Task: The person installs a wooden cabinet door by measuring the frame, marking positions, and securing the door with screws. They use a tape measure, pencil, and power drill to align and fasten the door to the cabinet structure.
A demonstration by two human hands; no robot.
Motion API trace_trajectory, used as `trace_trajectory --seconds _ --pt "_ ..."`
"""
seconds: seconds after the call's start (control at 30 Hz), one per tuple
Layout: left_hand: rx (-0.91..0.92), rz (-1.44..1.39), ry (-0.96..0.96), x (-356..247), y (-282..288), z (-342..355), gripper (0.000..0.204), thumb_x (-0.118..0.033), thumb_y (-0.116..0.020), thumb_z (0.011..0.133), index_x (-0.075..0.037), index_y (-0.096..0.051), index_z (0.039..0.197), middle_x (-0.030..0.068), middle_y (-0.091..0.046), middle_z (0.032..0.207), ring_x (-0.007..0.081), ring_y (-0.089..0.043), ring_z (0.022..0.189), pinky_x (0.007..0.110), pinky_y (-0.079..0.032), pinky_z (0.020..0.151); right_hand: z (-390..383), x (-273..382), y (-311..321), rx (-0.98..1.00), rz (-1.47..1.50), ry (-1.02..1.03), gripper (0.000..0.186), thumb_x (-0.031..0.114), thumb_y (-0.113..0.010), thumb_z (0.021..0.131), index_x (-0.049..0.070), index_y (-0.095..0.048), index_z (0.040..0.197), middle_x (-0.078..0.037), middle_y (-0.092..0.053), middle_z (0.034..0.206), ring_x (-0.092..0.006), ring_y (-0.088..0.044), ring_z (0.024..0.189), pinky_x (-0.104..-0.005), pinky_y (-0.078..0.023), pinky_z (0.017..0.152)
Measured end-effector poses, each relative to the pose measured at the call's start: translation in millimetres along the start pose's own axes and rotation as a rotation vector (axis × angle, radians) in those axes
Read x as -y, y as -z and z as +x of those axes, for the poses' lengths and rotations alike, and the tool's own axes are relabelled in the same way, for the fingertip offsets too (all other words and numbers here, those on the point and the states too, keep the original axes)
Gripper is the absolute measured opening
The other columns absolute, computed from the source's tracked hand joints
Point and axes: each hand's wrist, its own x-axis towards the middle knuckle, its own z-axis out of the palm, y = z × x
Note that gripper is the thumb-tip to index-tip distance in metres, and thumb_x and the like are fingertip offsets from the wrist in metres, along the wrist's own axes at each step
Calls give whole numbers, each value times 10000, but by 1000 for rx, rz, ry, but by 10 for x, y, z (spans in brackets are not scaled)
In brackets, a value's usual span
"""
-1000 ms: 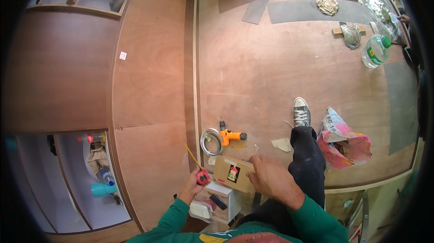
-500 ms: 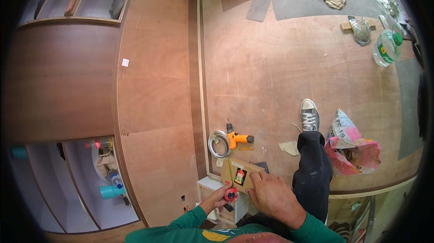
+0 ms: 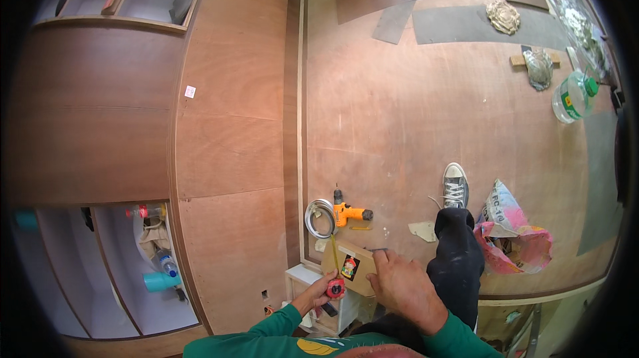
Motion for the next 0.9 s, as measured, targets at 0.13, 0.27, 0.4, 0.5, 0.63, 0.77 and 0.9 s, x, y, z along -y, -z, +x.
trace_trajectory --seconds 0.13,0.27,0.4,0.5,0.63,0.77,0.9 --pt "20 -6 -77 118 0 17 463 -523 -549 1044 -72 -609 1127 107 -683 963 227 -711 841 416 -648 689 173 -39 -106 -134 -49 21 339 267 -675 935 -1 -561 1107 -219 -673 963 -417 -680 916 -527 -533 775" --pt "82 -89 -180 205 -110 -60 449 -501 -527 1063 -62 -595 1124 117 -680 924 237 -715 805 414 -646 674 291 19 -235 -113 -125 33 332 261 -691 914 -15 -567 1048 -252 -675 966 -453 -676 915 -532 -541 785" --pt "168 10 -400 -86 -142 42 405 -465 -498 1083 -72 -592 1100 112 -678 884 231 -700 729 387 -633 654 347 -69 -445 -127 -288 89 288 239 -670 919 -17 -586 1021 -242 -693 944 -437 -701 868 -531 -558 747" --pt "110 120 -634 -961 -517 -188 387 -458 -505 1088 -98 -629 1021 32 -638 798 161 -648 657 300 -536 554 469 -151 -546 -114 -421 109 268 236 -661 921 -10 -589 1001 -247 -695 932 -433 -705 848 -530 -562 740" --pt "-190 743 -946 -2680 -804 -811 445 -488 -599 1020 -69 -731 1094 -10 -652 824 105 -610 696 295 -504 574 702 -2 -650 -93 -517 218 207 201 -629 923 4 -591 973 -212 -696 875 -410 -711 811 -507 -561 699" --pt "-494 1439 -1126 -4517 -951 -2362 502 -518 -574 1027 -69 -759 1155 60 -729 905 173 -650 767 355 -543 708 1316 -97 -804 -49 -421 334 157 174 -605 909 30 -607 971 -178 -722 906 -366 -737 843 -533 -554 713" --pt "-875 1874 -1168 -5471 -1257 -4202 397 -411 -621 979 -50 -786 971 189 -709 924 304 -691 828 413 -523 739 1365 -141 -1105 249 -391 93 271 252 -581 923 15 -652 1034 -218 -731 1010 -352 -734 968 -599 -534 815"
